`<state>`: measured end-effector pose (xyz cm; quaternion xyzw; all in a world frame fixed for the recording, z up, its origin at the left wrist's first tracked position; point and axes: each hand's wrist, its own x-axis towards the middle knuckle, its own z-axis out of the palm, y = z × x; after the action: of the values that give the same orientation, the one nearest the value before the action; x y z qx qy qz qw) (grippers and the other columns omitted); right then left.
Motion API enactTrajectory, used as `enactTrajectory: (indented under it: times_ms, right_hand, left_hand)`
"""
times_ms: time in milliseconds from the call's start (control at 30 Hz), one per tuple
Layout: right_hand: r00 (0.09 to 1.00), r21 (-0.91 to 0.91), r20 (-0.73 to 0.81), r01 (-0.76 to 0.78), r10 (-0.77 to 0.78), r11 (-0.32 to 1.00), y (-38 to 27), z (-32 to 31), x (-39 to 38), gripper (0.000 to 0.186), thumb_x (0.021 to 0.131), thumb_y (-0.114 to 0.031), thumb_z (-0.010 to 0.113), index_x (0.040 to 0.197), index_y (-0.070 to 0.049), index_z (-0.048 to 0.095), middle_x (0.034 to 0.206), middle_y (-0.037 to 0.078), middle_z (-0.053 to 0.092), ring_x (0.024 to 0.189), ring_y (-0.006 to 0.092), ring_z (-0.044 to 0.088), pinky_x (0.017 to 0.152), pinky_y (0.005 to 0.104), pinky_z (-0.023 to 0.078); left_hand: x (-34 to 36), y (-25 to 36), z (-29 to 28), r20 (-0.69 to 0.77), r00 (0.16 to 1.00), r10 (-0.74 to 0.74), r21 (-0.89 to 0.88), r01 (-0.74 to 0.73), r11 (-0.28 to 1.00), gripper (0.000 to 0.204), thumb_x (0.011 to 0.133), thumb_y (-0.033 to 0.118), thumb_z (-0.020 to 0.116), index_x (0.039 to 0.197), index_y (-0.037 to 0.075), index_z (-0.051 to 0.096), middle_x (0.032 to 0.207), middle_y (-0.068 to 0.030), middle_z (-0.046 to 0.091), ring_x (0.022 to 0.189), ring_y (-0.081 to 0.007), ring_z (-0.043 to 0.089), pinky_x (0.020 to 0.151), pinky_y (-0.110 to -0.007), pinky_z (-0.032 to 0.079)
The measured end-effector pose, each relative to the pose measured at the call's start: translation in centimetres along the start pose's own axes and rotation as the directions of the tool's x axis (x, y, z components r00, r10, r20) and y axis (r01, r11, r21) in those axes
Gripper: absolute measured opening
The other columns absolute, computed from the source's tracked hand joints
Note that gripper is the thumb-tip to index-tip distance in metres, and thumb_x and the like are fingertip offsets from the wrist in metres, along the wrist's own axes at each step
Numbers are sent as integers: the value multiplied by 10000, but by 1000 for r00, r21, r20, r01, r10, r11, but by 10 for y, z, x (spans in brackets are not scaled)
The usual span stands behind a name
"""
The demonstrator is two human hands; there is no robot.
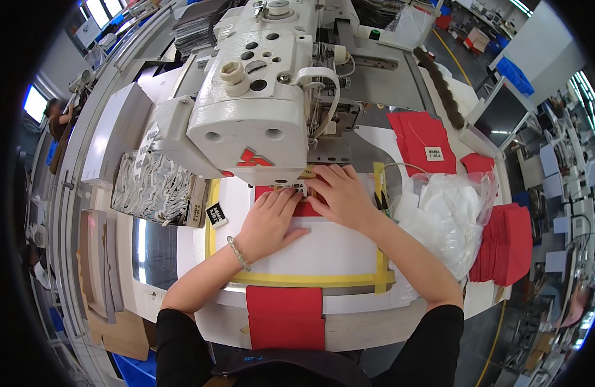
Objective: The person sews small rectangular labels onto red fabric pieces using an industrial sewing machine. They repeatedly pick up a red fabric piece, place it under the presser foot, align a label, and sew it in place. After sewing, they cut the thread and move the finished piece to a blue bin.
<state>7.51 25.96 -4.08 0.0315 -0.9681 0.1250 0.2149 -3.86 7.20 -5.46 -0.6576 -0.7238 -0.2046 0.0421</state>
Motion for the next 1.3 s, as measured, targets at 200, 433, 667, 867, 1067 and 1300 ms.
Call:
enactTrajectory:
  times_ms: [200, 433, 667, 867, 1067, 1300]
  right_hand:
    - [1000, -41, -23, -3, 2, 999, 1, 3, -1, 225, 798, -145, 657, 1016, -92, 651, 1126, 60, 573, 996, 219, 540, 827, 375, 396]
    - [993, 181, -70, -82, 96, 980, -12, 5, -6, 207, 790, -38, 605, 991, -87, 616, 986, 37, 643, 929, 222, 584, 846, 377, 398]
    - [997, 233, -22, -68, 75, 970, -19, 18, -10, 334, 819, -45, 611, 1143, -125, 629, 1084, 35, 641, 1040, 211, 573, 945, 380, 330]
    - [999, 79, 47, -26, 22, 997, -14, 24, -9, 325, 838, -152, 642, 1162, -138, 633, 1182, 29, 608, 1092, 194, 537, 937, 427, 314]
    - [991, 103, 122, -63, 50, 993, -17, 20, 0, 275, 844, -188, 647, 1118, -167, 657, 1160, 20, 581, 1086, 201, 507, 927, 453, 295]
    - [987, 192, 100, -144, 126, 971, -21, 26, 7, 234, 836, -177, 638, 1068, -151, 663, 1127, 18, 584, 1111, 205, 485, 929, 456, 282]
  left_hand:
    - [7, 1, -1, 4, 1000, -11, 24, 11, 1000, 617, 817, 417, 687, 1250, 1, 541, 1178, -145, 546, 1077, -294, 525, 910, -395, 415]
    - [9, 6, 4, 43, 997, -61, 48, 59, 997, 639, 814, 414, 686, 1274, -2, 534, 1205, -156, 555, 1115, -301, 525, 940, -406, 410]
    - [-12, 10, -2, 33, 999, -11, 149, 6, 989, 659, 816, 377, 687, 1322, -3, 502, 1302, -169, 532, 1223, -312, 503, 1015, -430, 384]
    - [-14, 3, -10, 15, 999, -48, -6, 48, 999, 659, 794, 356, 718, 1317, 18, 502, 1301, -137, 531, 1243, -292, 486, 1031, -434, 363]
    - [-22, -27, -24, 4, 996, -86, -38, 86, 996, 636, 795, 375, 726, 1285, 28, 518, 1268, -138, 542, 1215, -308, 480, 1035, -442, 352]
    - [-13, -41, -26, 45, 991, -125, 50, 123, 991, 706, 830, 477, 667, 1305, -13, 485, 1258, -193, 538, 1197, -331, 481, 1051, -467, 332]
